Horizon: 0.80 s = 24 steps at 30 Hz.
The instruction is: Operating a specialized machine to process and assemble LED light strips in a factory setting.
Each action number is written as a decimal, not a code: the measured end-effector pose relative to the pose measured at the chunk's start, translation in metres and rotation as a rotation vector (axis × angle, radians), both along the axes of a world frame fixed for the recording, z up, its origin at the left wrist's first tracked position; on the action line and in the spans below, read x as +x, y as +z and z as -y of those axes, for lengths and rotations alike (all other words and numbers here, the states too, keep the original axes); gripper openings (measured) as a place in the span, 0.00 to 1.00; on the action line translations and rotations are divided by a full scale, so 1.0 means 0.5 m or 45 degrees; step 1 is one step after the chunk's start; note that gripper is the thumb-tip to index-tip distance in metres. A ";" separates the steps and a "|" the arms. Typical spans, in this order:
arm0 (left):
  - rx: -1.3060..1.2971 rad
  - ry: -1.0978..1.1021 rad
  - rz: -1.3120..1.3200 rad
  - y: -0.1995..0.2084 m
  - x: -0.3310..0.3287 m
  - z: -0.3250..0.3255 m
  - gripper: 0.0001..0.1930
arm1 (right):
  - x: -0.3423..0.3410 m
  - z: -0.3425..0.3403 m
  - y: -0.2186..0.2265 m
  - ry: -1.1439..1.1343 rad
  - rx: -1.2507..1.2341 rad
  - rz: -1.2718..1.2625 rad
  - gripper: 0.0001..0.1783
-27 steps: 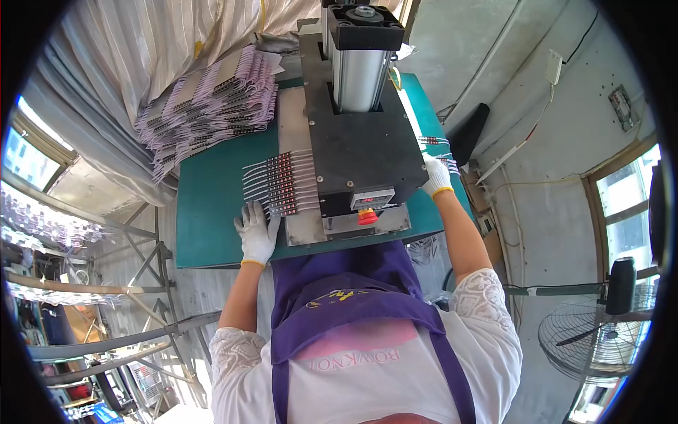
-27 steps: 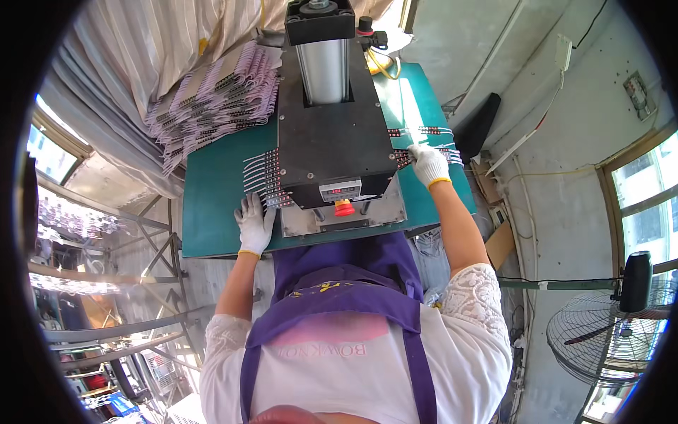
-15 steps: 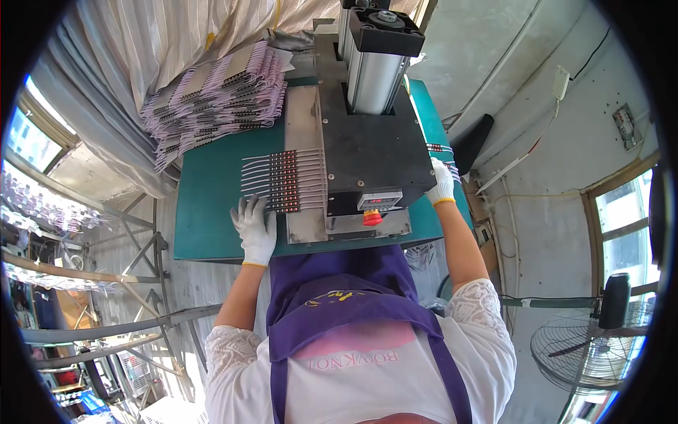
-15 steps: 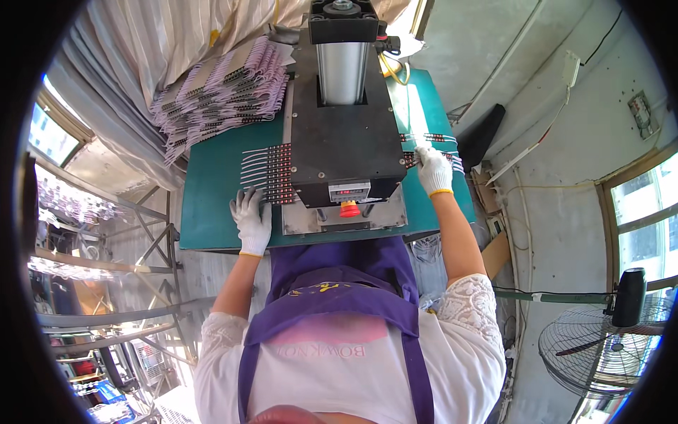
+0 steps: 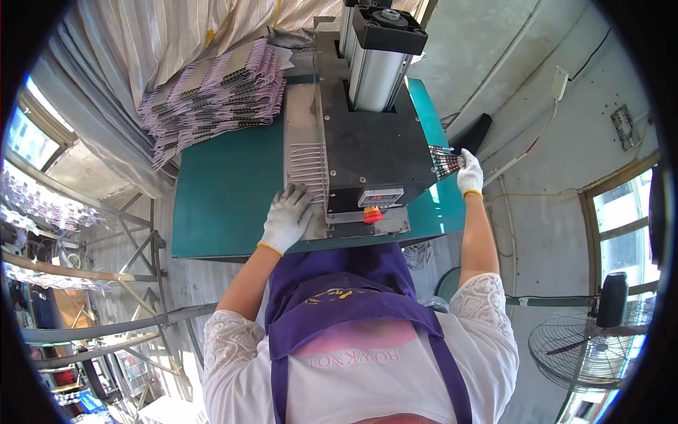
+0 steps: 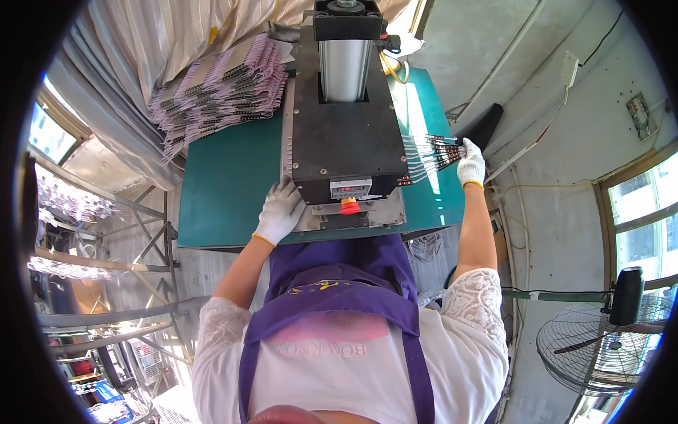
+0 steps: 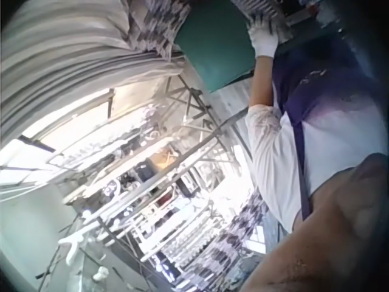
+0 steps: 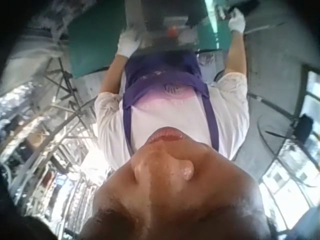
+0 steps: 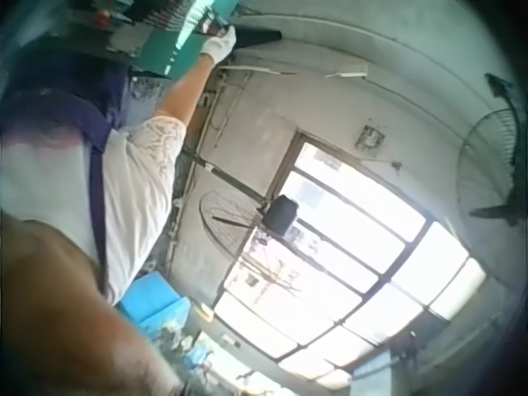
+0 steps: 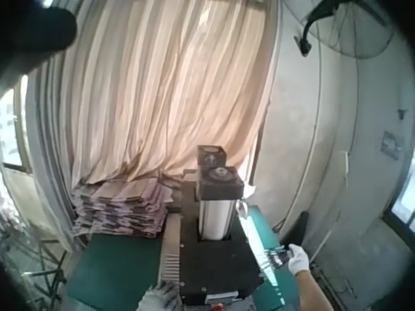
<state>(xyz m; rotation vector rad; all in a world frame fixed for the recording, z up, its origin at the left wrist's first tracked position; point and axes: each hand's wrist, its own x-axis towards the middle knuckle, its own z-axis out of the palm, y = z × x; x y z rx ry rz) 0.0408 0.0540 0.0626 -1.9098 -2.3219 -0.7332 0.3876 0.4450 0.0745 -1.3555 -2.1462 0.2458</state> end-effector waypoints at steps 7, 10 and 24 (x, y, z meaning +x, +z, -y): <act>-0.554 -0.071 -0.028 0.085 0.015 0.018 0.46 | -0.042 0.192 0.030 0.279 0.116 -0.084 0.25; -0.695 -0.211 -0.126 0.105 0.005 0.021 0.60 | -0.072 0.375 0.087 0.831 -0.136 0.147 0.35; -0.779 -0.158 -0.060 0.086 0.013 0.011 0.62 | -0.074 0.424 0.055 0.856 -0.060 0.320 0.34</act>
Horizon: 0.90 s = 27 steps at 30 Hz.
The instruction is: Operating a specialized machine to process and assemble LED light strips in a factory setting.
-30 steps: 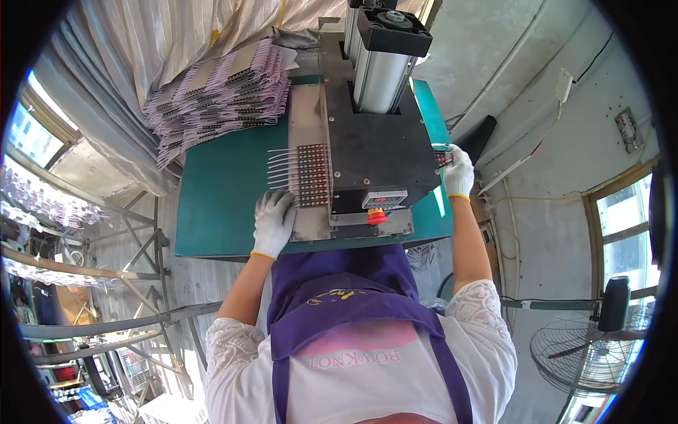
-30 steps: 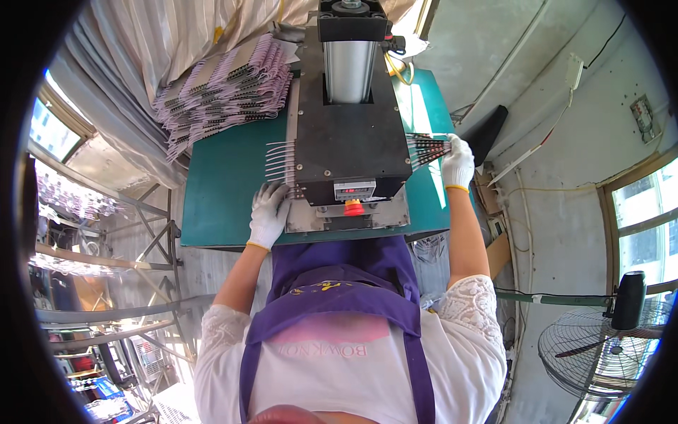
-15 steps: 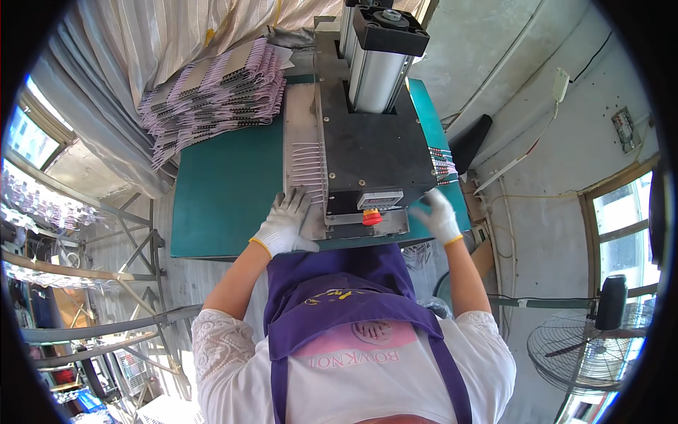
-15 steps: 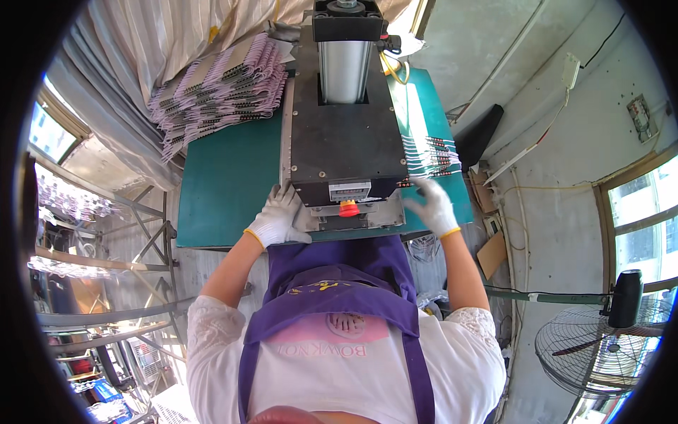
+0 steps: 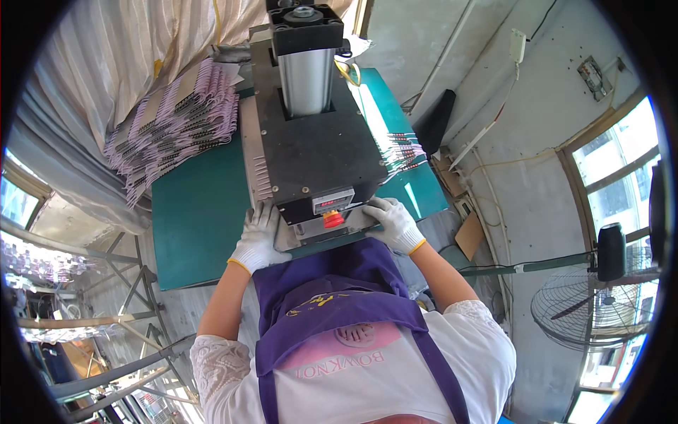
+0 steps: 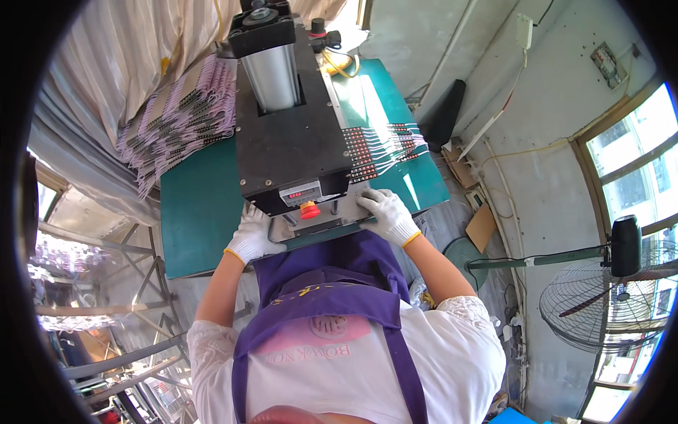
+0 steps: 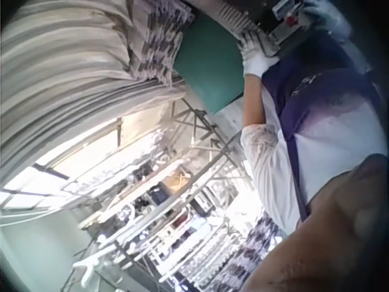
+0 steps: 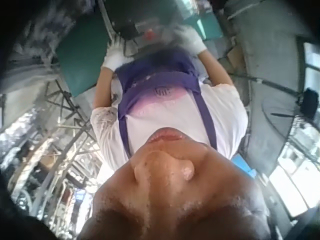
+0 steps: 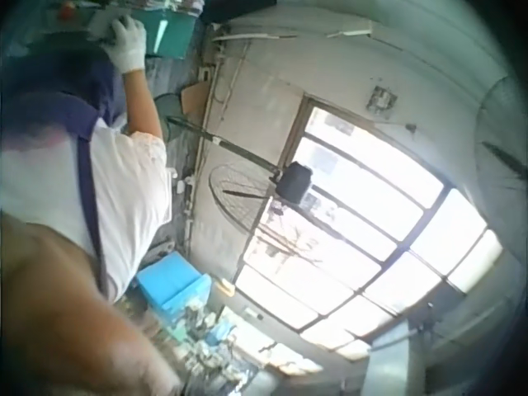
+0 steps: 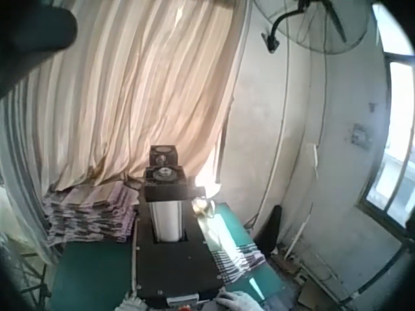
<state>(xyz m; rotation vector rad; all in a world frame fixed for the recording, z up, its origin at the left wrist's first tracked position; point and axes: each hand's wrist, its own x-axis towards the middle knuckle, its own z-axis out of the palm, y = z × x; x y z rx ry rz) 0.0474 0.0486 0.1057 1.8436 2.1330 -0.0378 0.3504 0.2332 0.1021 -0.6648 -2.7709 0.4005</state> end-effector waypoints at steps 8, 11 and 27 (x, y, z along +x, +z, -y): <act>0.039 0.019 0.037 -0.025 -0.003 0.004 0.55 | 0.089 -0.260 -0.085 -0.709 0.330 -0.019 0.30; -0.038 0.098 0.028 -0.024 0.001 0.002 0.54 | 0.082 -0.343 -0.094 -0.614 0.287 0.038 0.32; -0.462 0.290 0.014 0.025 0.022 -0.024 0.44 | -0.111 -0.325 -0.019 -0.206 0.346 0.505 0.51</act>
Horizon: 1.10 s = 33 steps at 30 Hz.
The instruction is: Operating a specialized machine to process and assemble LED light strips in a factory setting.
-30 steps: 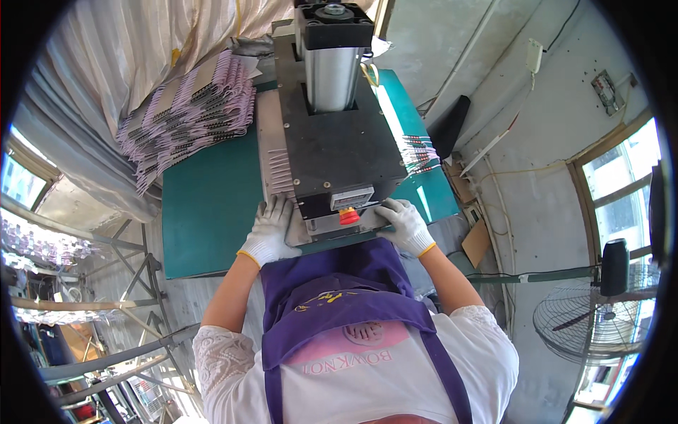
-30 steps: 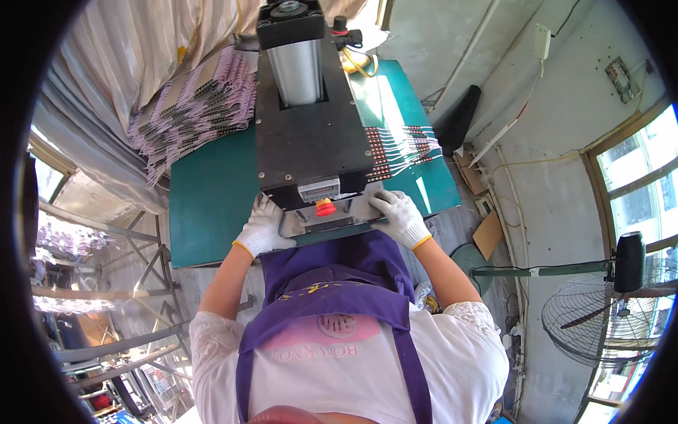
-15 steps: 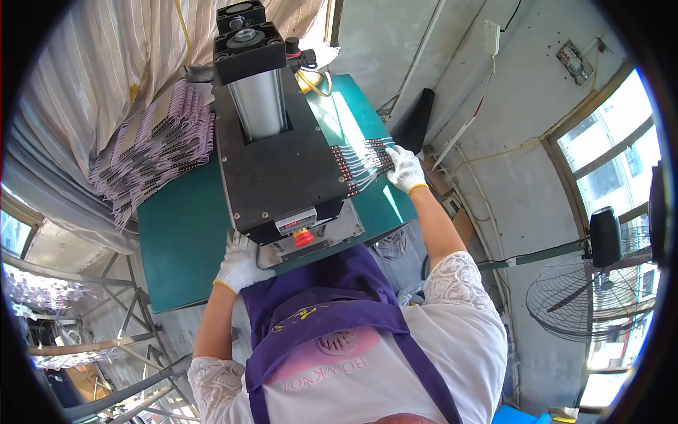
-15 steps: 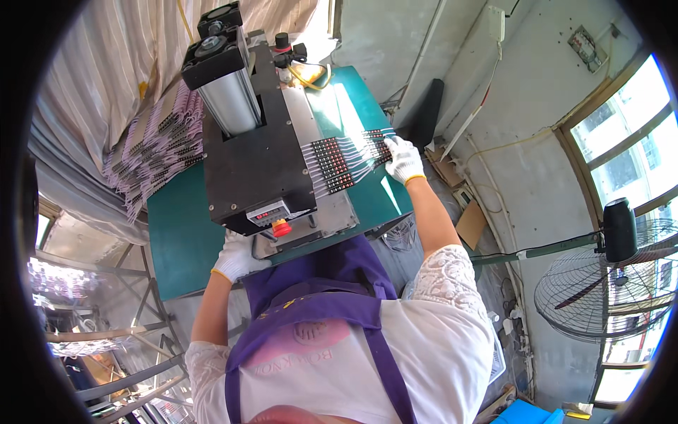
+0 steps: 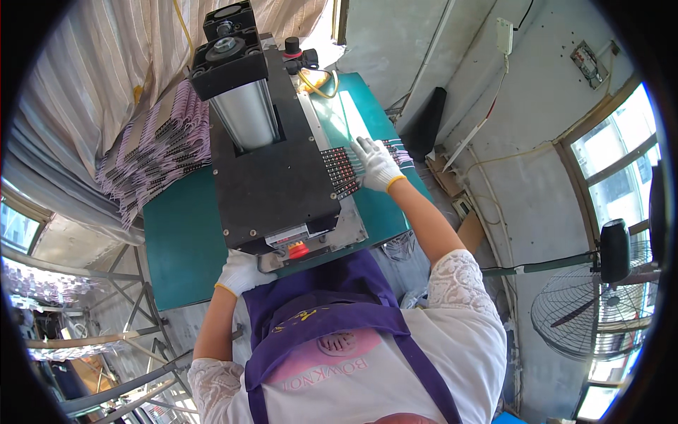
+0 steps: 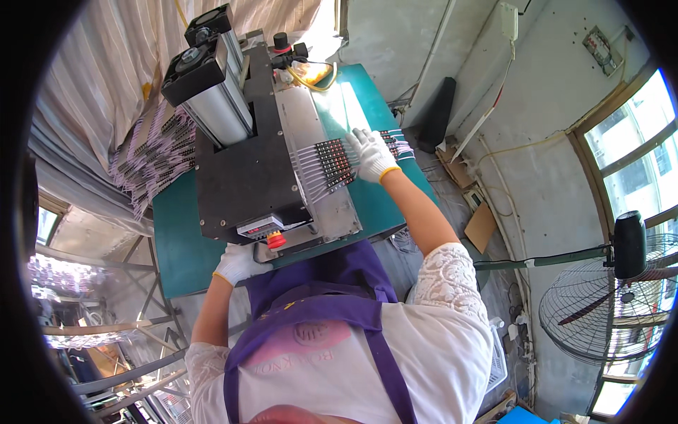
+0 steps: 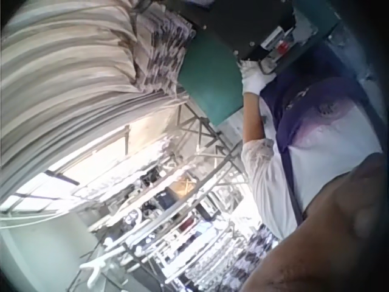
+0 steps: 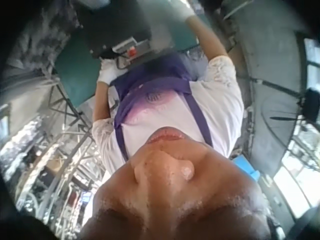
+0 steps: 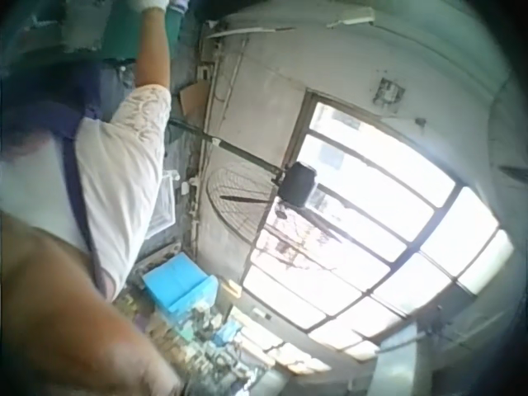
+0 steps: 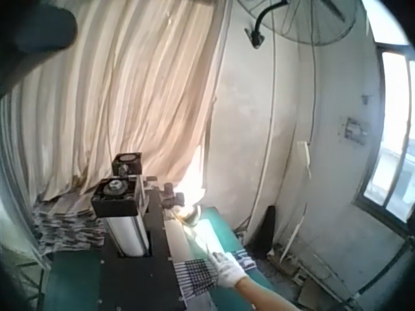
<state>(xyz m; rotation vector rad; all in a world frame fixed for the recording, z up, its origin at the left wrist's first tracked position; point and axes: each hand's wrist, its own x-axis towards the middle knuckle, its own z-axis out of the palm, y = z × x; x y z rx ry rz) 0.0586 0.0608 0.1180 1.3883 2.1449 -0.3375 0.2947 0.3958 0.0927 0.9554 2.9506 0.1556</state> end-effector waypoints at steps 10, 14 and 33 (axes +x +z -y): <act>0.667 -0.019 -0.031 -0.079 0.015 0.092 0.40 | -0.004 -0.059 -0.044 0.080 -0.129 -0.237 0.20; 0.976 0.111 -0.005 -0.100 0.047 0.135 0.39 | -0.007 -0.075 -0.072 0.179 -0.050 -0.303 0.16; 1.158 0.259 0.196 -0.086 0.040 0.222 0.32 | 0.385 0.067 0.057 -0.751 -0.646 -0.375 0.15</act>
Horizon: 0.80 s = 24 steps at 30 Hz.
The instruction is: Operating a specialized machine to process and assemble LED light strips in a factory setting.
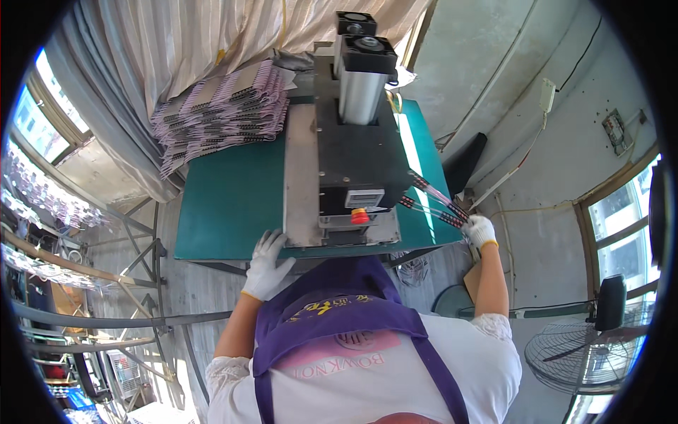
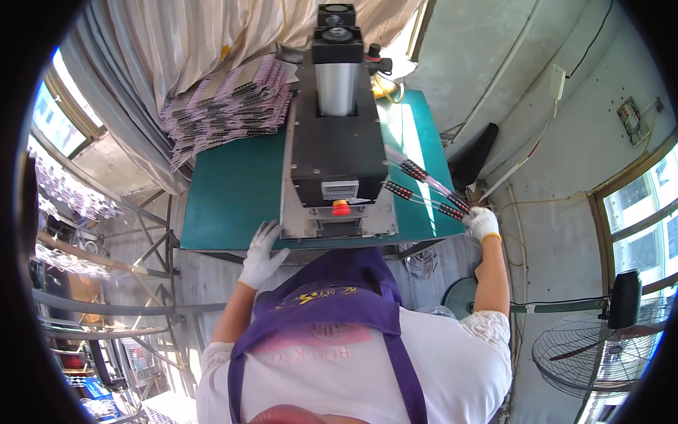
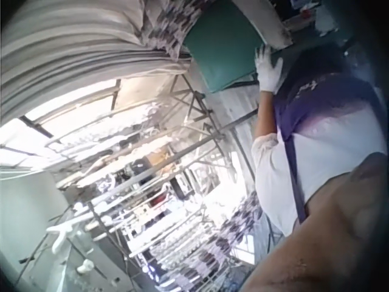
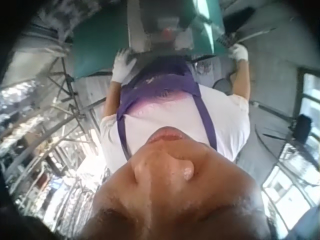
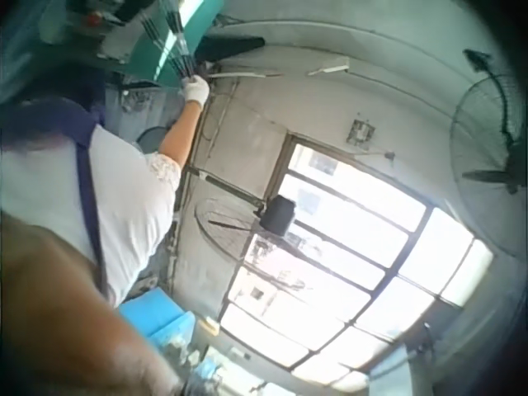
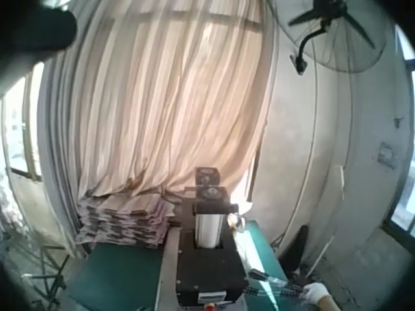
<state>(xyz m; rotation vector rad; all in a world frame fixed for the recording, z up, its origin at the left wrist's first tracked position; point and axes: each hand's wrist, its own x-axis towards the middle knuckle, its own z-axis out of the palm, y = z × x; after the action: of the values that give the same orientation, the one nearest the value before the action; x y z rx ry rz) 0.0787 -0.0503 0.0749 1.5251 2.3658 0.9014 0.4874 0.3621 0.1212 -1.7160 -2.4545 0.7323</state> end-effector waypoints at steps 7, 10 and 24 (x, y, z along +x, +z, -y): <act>0.060 -0.261 0.154 0.068 -0.043 0.034 0.29 | 0.031 0.339 0.048 -0.106 -0.172 -0.156 0.17; 0.095 -0.345 0.212 0.145 -0.045 0.078 0.28 | 0.000 0.418 0.120 -0.208 -0.234 -0.565 0.12; 0.160 -0.208 0.985 0.256 0.053 0.286 0.35 | -0.595 0.954 0.481 0.725 0.032 -0.609 0.18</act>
<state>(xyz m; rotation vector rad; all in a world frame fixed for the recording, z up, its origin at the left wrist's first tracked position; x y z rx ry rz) 0.1051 -0.1932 0.2031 1.0934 1.6343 1.3151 0.1900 -0.1147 0.3619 -0.6908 -2.5581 1.0014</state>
